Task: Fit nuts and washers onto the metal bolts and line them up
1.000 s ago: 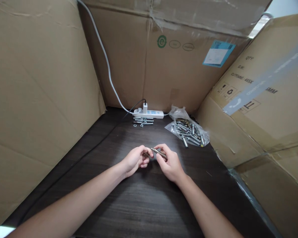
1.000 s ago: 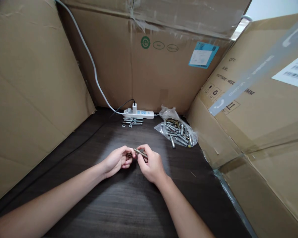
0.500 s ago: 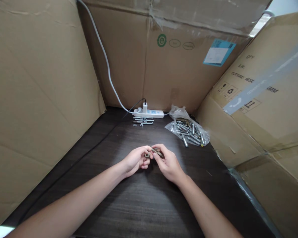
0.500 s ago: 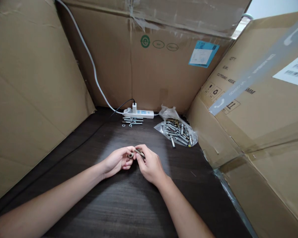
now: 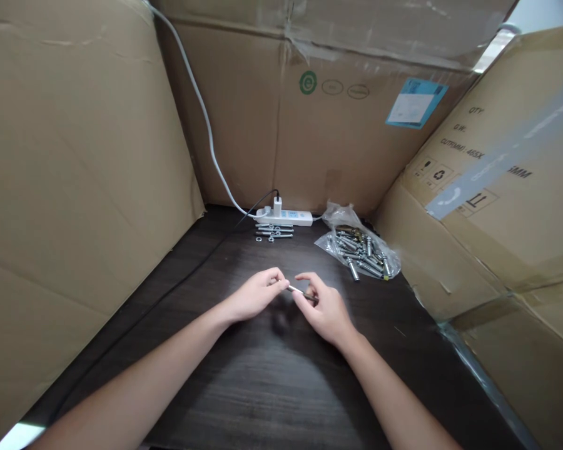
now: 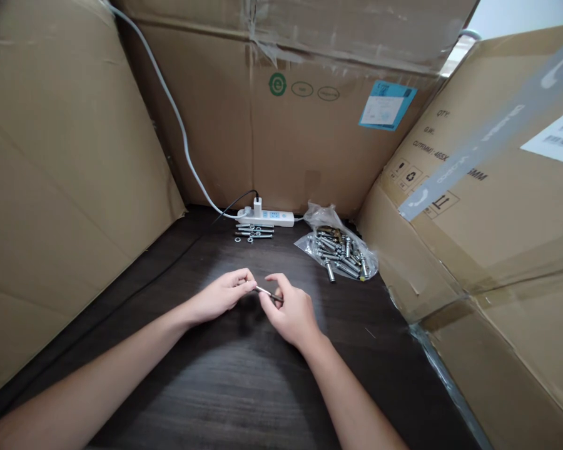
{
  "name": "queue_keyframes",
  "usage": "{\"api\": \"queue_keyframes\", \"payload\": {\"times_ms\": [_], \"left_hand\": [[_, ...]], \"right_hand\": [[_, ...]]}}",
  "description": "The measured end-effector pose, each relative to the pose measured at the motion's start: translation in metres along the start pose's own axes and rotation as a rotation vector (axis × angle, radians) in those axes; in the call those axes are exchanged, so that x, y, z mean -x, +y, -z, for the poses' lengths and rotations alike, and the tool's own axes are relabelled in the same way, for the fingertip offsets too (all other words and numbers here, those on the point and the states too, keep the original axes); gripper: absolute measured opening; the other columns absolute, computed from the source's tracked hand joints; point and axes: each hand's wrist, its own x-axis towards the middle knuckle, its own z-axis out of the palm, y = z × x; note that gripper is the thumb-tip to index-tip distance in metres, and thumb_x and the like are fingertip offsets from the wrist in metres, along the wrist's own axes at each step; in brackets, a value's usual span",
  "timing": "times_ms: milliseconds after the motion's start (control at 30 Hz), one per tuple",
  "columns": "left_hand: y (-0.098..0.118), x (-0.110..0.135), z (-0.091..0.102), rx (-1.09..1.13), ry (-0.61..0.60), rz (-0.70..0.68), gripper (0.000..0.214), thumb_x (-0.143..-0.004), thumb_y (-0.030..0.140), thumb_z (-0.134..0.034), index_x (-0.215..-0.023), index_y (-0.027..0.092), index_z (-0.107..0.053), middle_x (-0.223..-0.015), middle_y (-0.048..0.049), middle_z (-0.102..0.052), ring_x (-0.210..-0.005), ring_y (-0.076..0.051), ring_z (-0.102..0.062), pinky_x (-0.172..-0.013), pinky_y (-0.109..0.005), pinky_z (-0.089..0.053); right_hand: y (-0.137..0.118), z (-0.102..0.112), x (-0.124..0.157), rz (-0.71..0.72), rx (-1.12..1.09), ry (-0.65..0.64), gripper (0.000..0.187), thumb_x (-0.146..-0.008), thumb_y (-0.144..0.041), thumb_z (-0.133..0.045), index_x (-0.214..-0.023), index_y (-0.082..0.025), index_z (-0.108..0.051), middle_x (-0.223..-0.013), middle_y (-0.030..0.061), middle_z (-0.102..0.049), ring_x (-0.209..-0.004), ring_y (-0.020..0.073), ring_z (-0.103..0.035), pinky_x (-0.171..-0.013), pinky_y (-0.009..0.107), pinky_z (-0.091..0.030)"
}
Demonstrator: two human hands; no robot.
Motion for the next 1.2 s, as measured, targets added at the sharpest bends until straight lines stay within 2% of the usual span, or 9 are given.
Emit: {"api": "queue_keyframes", "payload": {"times_ms": [100, 167, 233, 367, 500, 667, 800, 1033, 1200], "left_hand": [[-0.006, -0.011, 0.027, -0.15, 0.129, -0.111, 0.023, -0.08, 0.038, -0.055, -0.08, 0.016, -0.058, -0.064, 0.003, -0.046, -0.058, -0.01, -0.04, -0.054, -0.019, -0.029], [-0.015, -0.02, 0.045, -0.293, 0.252, -0.124, 0.022, -0.082, 0.037, -0.052, -0.083, 0.016, -0.059, -0.06, 0.0044, -0.042, -0.055, -0.01, -0.038, -0.053, -0.019, -0.028], [-0.022, -0.03, 0.059, -0.516, 0.348, -0.079, 0.021, -0.082, 0.036, -0.05, -0.085, 0.017, -0.061, -0.057, 0.0048, -0.04, -0.054, -0.01, -0.037, -0.052, -0.02, -0.026], [-0.027, -0.046, 0.075, -0.655, 0.408, -0.054, 0.016, -0.079, 0.034, -0.055, -0.085, 0.021, -0.063, -0.059, 0.0021, -0.05, -0.058, -0.013, -0.044, -0.053, -0.023, -0.024], [-0.021, -0.061, 0.08, -0.755, 0.399, -0.046, 0.012, -0.078, 0.033, -0.058, -0.085, 0.025, -0.064, -0.066, -0.0003, -0.059, -0.067, -0.018, -0.054, -0.057, -0.025, -0.027], [-0.022, -0.076, 0.085, -0.828, 0.365, -0.053, 0.015, -0.081, 0.034, -0.055, -0.092, 0.028, -0.064, -0.08, -0.002, -0.066, -0.079, -0.021, -0.058, -0.064, -0.025, -0.032], [-0.027, -0.084, 0.088, -0.849, 0.334, -0.053, 0.019, -0.083, 0.035, -0.053, -0.097, 0.028, -0.062, -0.094, -0.0022, -0.067, -0.086, -0.021, -0.059, -0.068, -0.025, -0.034], [-0.026, -0.082, 0.083, -0.968, 0.327, -0.059, 0.025, -0.085, 0.035, -0.051, -0.108, 0.026, -0.055, -0.098, -0.0038, -0.066, -0.088, -0.023, -0.06, -0.068, -0.026, -0.036], [-0.022, -0.074, 0.066, -1.082, 0.243, -0.243, 0.022, -0.085, 0.02, -0.043, -0.104, 0.023, -0.051, -0.099, -0.0051, -0.063, -0.084, -0.021, -0.059, -0.068, -0.028, -0.038]], "right_hand": [[0.011, 0.0, -0.005, -0.106, 0.07, 0.052, 0.012, -0.082, -0.026, -0.047, -0.088, -0.023, -0.056, -0.05, -0.0078, -0.048, -0.046, 0.0116, -0.047, -0.048, 0.021, -0.031], [0.02, -0.002, -0.012, -0.131, 0.113, 0.065, 0.013, -0.082, -0.021, -0.042, -0.085, -0.023, -0.055, -0.053, -0.0067, -0.051, -0.048, 0.0124, -0.048, -0.049, 0.022, -0.032], [0.028, -0.006, -0.023, -0.097, 0.141, 0.061, 0.016, -0.082, -0.019, -0.041, -0.088, -0.023, -0.055, -0.064, -0.004, -0.058, -0.054, 0.0132, -0.052, -0.053, 0.023, -0.034], [0.036, -0.02, -0.06, 0.078, 0.211, 0.05, 0.02, -0.082, -0.015, -0.043, -0.095, -0.02, -0.058, -0.089, 0.0037, -0.064, -0.078, 0.0172, -0.058, -0.07, 0.027, -0.042], [0.038, -0.035, -0.103, 0.195, 0.26, 0.05, 0.02, -0.082, -0.012, -0.047, -0.093, -0.02, -0.062, -0.091, 0.0054, -0.064, -0.089, 0.0197, -0.055, -0.08, 0.031, -0.042], [0.044, -0.047, -0.134, 0.209, 0.257, 0.05, 0.021, -0.082, -0.012, -0.05, -0.093, -0.021, -0.066, -0.094, 0.0056, -0.064, -0.091, 0.0209, -0.052, -0.083, 0.033, -0.042], [0.049, -0.05, -0.14, 0.226, 0.238, 0.069, 0.021, -0.082, -0.014, -0.051, -0.093, -0.022, -0.068, -0.092, 0.006, -0.063, -0.092, 0.0217, -0.051, -0.083, 0.034, -0.042], [0.049, -0.049, -0.139, 0.256, 0.175, 0.12, 0.02, -0.08, -0.012, -0.051, -0.089, -0.021, -0.066, -0.091, 0.0054, -0.062, -0.092, 0.0223, -0.05, -0.084, 0.033, -0.043], [0.047, -0.043, -0.132, 0.249, 0.124, 0.195, 0.019, -0.081, -0.012, -0.048, -0.086, -0.02, -0.064, -0.087, 0.0054, -0.061, -0.088, 0.0211, -0.051, -0.081, 0.032, -0.043]]}}
